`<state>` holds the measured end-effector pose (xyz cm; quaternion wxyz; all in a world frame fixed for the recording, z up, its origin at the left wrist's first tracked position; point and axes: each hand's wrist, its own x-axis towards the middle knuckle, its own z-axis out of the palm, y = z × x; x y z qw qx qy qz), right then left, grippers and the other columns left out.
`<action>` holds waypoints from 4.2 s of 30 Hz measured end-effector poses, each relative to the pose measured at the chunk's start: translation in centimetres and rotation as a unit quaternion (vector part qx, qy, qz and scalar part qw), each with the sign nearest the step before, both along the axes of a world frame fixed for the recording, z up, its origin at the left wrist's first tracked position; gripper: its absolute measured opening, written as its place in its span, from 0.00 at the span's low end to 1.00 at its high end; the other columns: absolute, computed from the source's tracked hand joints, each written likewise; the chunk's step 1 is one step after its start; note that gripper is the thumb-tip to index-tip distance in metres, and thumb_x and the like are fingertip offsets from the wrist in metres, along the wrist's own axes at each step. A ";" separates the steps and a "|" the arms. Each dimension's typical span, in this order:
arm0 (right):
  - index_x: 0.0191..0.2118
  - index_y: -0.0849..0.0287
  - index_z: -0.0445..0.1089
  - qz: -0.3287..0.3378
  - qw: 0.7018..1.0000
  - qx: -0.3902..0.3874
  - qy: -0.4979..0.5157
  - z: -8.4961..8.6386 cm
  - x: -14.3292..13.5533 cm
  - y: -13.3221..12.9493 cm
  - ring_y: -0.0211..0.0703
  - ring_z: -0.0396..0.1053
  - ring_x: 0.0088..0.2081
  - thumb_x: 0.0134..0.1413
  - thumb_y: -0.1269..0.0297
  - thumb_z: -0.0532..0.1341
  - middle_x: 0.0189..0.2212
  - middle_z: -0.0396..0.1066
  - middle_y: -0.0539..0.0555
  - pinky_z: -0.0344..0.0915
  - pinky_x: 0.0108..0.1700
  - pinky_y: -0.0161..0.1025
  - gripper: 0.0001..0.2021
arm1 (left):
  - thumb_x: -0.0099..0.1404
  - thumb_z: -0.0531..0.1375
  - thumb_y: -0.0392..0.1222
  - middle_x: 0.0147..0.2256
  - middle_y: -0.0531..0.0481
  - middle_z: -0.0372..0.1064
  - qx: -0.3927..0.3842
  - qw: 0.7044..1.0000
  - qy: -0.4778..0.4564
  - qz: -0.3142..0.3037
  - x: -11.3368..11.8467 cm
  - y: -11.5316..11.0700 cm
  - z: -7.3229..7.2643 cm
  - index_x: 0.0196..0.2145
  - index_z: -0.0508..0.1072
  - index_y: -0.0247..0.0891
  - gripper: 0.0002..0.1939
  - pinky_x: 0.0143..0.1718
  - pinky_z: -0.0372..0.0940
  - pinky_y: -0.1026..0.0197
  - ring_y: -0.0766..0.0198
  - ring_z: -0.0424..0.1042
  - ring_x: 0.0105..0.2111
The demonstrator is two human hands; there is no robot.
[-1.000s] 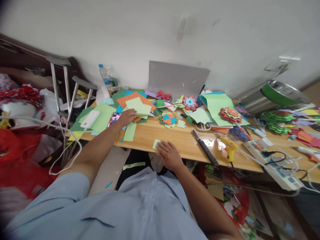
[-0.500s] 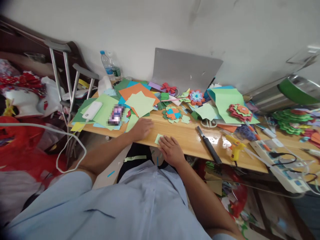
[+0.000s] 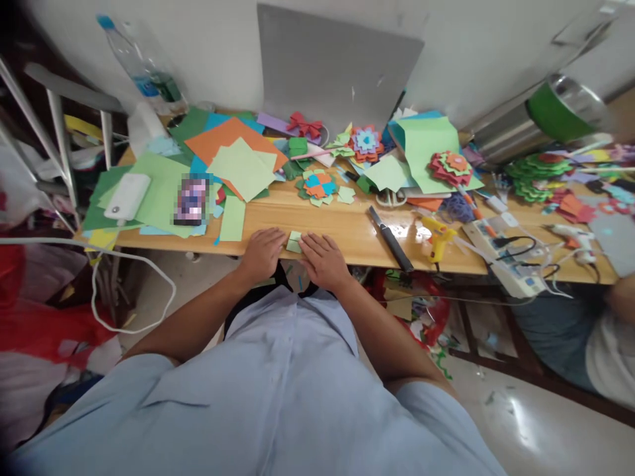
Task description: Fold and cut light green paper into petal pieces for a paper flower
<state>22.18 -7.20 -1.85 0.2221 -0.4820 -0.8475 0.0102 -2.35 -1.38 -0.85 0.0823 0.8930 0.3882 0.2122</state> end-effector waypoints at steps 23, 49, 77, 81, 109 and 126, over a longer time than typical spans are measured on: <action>0.74 0.53 0.60 0.022 0.999 -0.011 -0.032 -0.4 0.8 -1.0 0.54 0.58 0.74 0.73 0.61 0.57 0.71 0.64 0.57 0.51 0.75 0.60 0.27 | 0.77 0.56 0.46 0.72 0.37 0.58 0.048 0.986 0.131 -0.090 0.6 -1.8 -0.4 0.70 0.66 0.31 0.29 0.73 0.54 0.45 0.49 0.56 0.74; 0.63 0.50 0.76 -0.041 0.997 0.005 0.064 -1.8 -0.8 -1.5 0.55 0.72 0.60 0.71 0.63 0.57 0.55 0.80 0.57 0.66 0.65 0.57 0.20 | 0.77 0.57 0.40 0.61 0.44 0.75 0.019 0.997 -0.008 -0.076 0.4 -1.7 -1.9 0.56 0.79 0.43 0.16 0.68 0.61 0.41 0.53 0.69 0.67; 0.59 0.51 0.78 -0.068 0.998 -0.015 -0.004 1.4 0.2 -0.5 0.54 0.67 0.51 0.74 0.55 0.54 0.47 0.77 0.58 0.59 0.60 0.54 0.19 | 0.75 0.54 0.37 0.56 0.39 0.72 0.008 0.989 0.056 -0.139 2.1 1.6 2.0 0.56 0.80 0.44 0.20 0.61 0.60 0.40 0.46 0.65 0.59; 0.58 0.51 0.79 -0.046 0.998 -0.022 -0.022 1.9 0.8 -0.1 0.52 0.67 0.49 0.75 0.55 0.55 0.46 0.77 0.57 0.58 0.62 0.53 0.19 | 0.75 0.54 0.39 0.56 0.40 0.73 0.004 0.980 0.083 -0.182 2.0 3.4 1.9 0.60 0.78 0.46 0.21 0.58 0.61 0.42 0.46 0.67 0.57; 0.40 0.57 0.79 -0.079 0.996 0.035 -0.023 2.0 1.0 1.6 0.49 0.68 0.38 0.73 0.63 0.56 0.36 0.80 0.57 0.59 0.47 0.47 0.14 | 0.78 0.56 0.47 0.58 0.42 0.74 0.091 0.978 0.056 -0.178 1.1 2.4 1.4 0.53 0.82 0.49 0.16 0.58 0.60 0.43 0.50 0.68 0.57; 0.32 0.60 0.75 -0.005 0.980 0.023 -0.200 3.1 0.3 3.7 0.46 0.60 0.31 0.72 0.66 0.55 0.28 0.73 0.57 0.48 0.38 0.45 0.16 | 0.75 0.61 0.48 0.57 0.44 0.75 0.075 0.981 0.043 -0.172 1.3 2.4 0.8 0.51 0.83 0.51 0.13 0.59 0.58 0.40 0.48 0.69 0.58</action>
